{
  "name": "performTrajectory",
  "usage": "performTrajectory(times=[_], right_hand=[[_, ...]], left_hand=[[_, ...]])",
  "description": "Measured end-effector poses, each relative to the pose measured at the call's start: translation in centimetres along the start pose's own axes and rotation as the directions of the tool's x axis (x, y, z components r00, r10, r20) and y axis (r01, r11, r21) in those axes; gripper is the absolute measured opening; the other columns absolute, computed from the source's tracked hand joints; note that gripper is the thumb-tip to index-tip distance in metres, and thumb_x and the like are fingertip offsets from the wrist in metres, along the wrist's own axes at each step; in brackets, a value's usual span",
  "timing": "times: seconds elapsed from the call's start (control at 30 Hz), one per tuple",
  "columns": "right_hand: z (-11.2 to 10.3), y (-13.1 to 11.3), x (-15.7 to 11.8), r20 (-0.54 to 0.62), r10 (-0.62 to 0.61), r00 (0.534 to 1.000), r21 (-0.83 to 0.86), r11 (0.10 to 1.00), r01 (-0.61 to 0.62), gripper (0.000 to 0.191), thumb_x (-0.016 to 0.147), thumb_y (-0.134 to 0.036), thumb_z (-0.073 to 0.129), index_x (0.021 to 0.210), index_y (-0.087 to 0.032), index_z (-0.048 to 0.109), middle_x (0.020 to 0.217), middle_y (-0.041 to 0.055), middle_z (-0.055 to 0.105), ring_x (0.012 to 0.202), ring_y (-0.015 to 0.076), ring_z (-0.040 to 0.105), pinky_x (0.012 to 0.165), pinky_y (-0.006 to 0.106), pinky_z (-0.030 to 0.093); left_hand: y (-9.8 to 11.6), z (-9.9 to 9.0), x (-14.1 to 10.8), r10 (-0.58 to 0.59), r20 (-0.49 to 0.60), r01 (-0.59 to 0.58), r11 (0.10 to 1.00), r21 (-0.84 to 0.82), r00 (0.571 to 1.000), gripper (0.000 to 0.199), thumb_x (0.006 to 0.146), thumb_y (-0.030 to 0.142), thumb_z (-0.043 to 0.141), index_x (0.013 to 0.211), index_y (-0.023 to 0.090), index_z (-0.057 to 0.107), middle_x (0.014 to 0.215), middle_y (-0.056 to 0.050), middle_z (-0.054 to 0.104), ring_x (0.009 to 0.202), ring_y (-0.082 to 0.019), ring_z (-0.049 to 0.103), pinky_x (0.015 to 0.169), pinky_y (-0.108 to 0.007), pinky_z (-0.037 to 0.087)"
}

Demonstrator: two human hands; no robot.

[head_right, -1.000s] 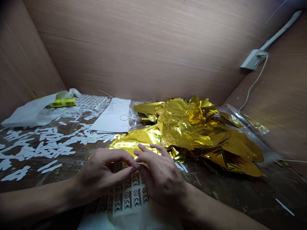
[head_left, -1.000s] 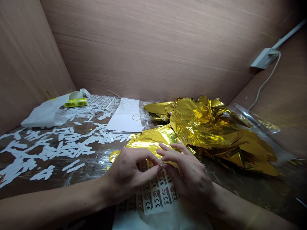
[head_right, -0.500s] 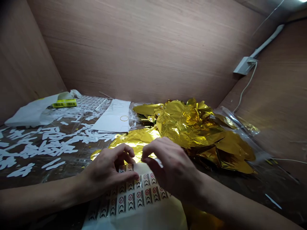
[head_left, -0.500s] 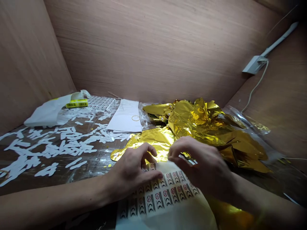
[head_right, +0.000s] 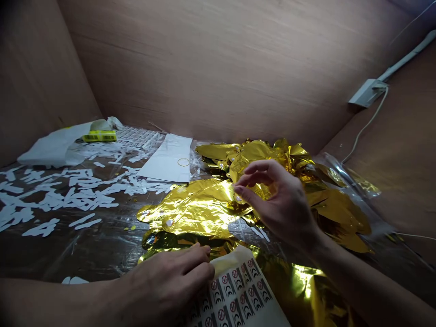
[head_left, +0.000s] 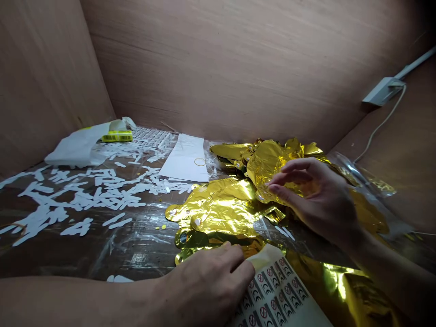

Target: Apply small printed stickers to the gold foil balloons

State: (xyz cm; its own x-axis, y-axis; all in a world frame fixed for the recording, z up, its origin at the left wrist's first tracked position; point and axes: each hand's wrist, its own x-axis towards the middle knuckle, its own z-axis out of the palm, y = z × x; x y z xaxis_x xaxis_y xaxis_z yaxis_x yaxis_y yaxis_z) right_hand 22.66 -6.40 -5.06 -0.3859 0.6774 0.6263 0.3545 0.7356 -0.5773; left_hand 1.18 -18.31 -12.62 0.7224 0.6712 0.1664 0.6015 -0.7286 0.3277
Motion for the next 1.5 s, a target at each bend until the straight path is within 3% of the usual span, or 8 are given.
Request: performTrajectory(times=[0.2,0.27,0.37,0.43,0.5,0.77,0.93,1.5], right_hand=[[-3.4,-1.3,1.1,-0.072,0.234,0.969,0.188,0.958,-0.218,0.034,0.074,-0.02,0.089,0.099,-0.026,0.066,0.087,0.0016,0.072,0.082,0.0172,0.073,0.078,0.028,0.063],[-2.2,-1.5,0.5,0.11,0.334,0.936,0.272,0.896,-0.351,0.035,0.074,-0.02,0.089,0.099,-0.025,0.065,0.086,0.0014,0.072,0.079,0.0158,0.072,0.074,0.026,0.062],[1.4,-1.5,-0.4,0.469,0.401,0.787,0.34,0.74,-0.58,0.037,0.072,-0.021,0.09,0.095,-0.022,0.062,0.083,0.0017,0.072,0.075,0.0135,0.069,0.068,0.024,0.058],[3.9,-1.3,-0.7,0.598,0.402,0.693,0.346,0.651,-0.676,0.039,0.07,-0.022,0.092,0.092,-0.02,0.059,0.08,0.001,0.072,0.073,0.0113,0.067,0.067,0.022,0.056],[6.0,-1.0,-0.6,0.638,0.4,0.657,0.35,0.61,-0.711,0.042,0.068,-0.024,0.093,0.09,-0.019,0.057,0.079,0.0002,0.071,0.071,0.01,0.066,0.066,0.021,0.055],[9.7,1.5,-1.3,0.605,0.373,0.703,0.397,0.624,-0.673,0.036,0.075,-0.028,0.087,0.089,-0.019,0.055,0.084,-0.0002,0.068,0.071,0.0121,0.065,0.068,0.028,0.057],[9.6,1.7,-1.7,0.622,0.387,0.681,0.408,0.582,-0.703,0.03,0.078,-0.026,0.084,0.088,-0.019,0.056,0.083,-0.0009,0.066,0.069,0.011,0.063,0.066,0.027,0.056],[9.1,1.9,-0.2,0.671,0.367,0.644,0.298,0.662,-0.688,0.039,0.071,-0.033,0.09,0.087,-0.017,0.059,0.081,0.0002,0.068,0.07,0.0111,0.065,0.067,0.026,0.056]], left_hand=[[-0.2,0.4,0.5,0.021,-0.037,-0.02,0.999,0.039,0.999,0.012,0.092,0.015,0.056,0.101,0.009,0.063,0.102,-0.012,0.064,0.085,-0.021,0.058,0.076,-0.031,0.057],[-0.2,0.6,0.7,0.064,-0.071,-0.058,0.994,0.087,0.995,0.015,0.095,0.015,0.053,0.099,0.008,0.065,0.099,-0.012,0.064,0.088,-0.022,0.058,0.087,-0.034,0.056],[-0.3,0.9,0.6,0.098,-0.109,-0.081,0.985,0.151,0.989,0.021,0.098,0.015,0.047,0.1,0.008,0.066,0.098,-0.012,0.064,0.095,-0.024,0.059,0.093,-0.035,0.055],[-0.3,1.0,0.5,0.083,-0.126,-0.065,0.988,0.141,0.988,0.022,0.099,0.017,0.046,0.102,0.008,0.066,0.101,-0.014,0.065,0.1,-0.024,0.059,0.094,-0.033,0.055],[-0.5,1.1,0.4,0.059,-0.13,-0.045,0.993,0.109,0.99,0.021,0.098,0.017,0.047,0.102,0.009,0.066,0.104,-0.014,0.065,0.1,-0.024,0.059,0.094,-0.032,0.055],[-1.1,1.9,0.5,0.08,-0.223,-0.06,0.994,0.096,0.971,0.019,0.096,0.012,0.046,0.091,0.01,0.064,0.097,-0.014,0.063,0.089,-0.024,0.059,0.089,-0.035,0.056],[-1.2,2.3,0.7,0.089,-0.255,-0.06,0.991,0.122,0.963,0.019,0.096,0.011,0.047,0.086,0.011,0.063,0.093,-0.012,0.064,0.084,-0.022,0.058,0.083,-0.032,0.057],[-1.1,1.8,0.6,0.101,-0.21,-0.067,0.985,0.161,0.972,0.019,0.096,0.011,0.047,0.092,0.009,0.065,0.095,-0.014,0.064,0.086,-0.024,0.06,0.089,-0.036,0.056]])
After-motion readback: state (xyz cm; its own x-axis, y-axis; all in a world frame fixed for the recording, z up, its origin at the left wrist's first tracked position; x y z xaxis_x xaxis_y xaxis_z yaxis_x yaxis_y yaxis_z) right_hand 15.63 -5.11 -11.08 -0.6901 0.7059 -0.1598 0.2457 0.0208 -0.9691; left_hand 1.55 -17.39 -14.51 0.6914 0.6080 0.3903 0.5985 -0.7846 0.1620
